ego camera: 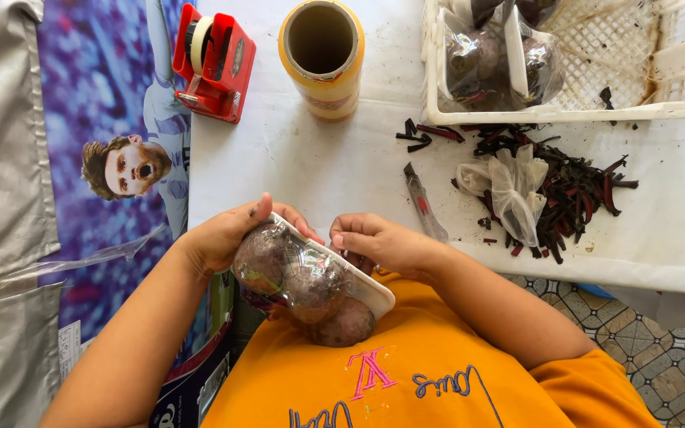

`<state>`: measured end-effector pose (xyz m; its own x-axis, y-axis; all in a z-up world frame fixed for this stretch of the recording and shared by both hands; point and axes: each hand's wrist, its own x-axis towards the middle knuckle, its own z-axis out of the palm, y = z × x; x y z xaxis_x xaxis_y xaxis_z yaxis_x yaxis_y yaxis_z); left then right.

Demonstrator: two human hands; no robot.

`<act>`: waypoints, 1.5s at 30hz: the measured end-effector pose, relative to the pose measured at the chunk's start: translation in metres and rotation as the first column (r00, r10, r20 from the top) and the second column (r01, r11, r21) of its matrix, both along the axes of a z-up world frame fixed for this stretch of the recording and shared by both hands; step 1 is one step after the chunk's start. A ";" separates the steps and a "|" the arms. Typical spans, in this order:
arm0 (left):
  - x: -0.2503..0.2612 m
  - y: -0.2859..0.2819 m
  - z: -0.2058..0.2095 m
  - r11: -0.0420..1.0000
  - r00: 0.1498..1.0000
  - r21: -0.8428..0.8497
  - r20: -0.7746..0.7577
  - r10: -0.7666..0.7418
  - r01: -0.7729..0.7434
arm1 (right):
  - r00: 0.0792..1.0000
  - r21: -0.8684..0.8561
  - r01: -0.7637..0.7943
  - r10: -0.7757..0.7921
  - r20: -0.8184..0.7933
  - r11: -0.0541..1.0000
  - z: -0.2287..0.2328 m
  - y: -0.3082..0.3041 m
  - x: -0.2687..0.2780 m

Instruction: A person packages fresh beets by placing them on a tray, wrapping them in plastic film, and securing the film with tape.

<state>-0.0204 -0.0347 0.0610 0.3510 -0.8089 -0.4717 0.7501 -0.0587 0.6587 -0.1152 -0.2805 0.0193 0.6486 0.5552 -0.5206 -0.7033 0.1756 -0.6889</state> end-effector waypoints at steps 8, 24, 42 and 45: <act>0.005 0.001 -0.008 0.992 0.998 0.121 -0.057 -0.009 0.016 | 0.894 0.318 0.421 -0.330 -0.303 0.850 0.005 0.028 -0.022; 0.012 0.005 -0.095 0.932 0.707 0.187 -0.610 0.358 -0.311 | 0.752 0.485 0.538 -0.652 0.093 0.689 -0.037 -0.002 0.014; -0.055 0.003 -0.168 0.884 0.468 0.132 -0.808 0.358 -0.448 | 0.066 -0.091 0.364 0.072 0.995 0.927 -0.007 -0.017 -0.008; -0.065 0.009 -0.188 0.885 0.443 0.155 -0.820 0.363 -0.438 | 0.085 -0.055 0.365 0.025 0.996 0.930 -0.035 -0.020 0.002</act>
<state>-0.0854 -0.0260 -0.1270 0.1415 -0.7259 -0.6731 0.8732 0.4118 -0.2606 -0.1128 -0.3007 -0.0158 0.7402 0.3410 0.5795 0.6432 -0.1081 -0.7580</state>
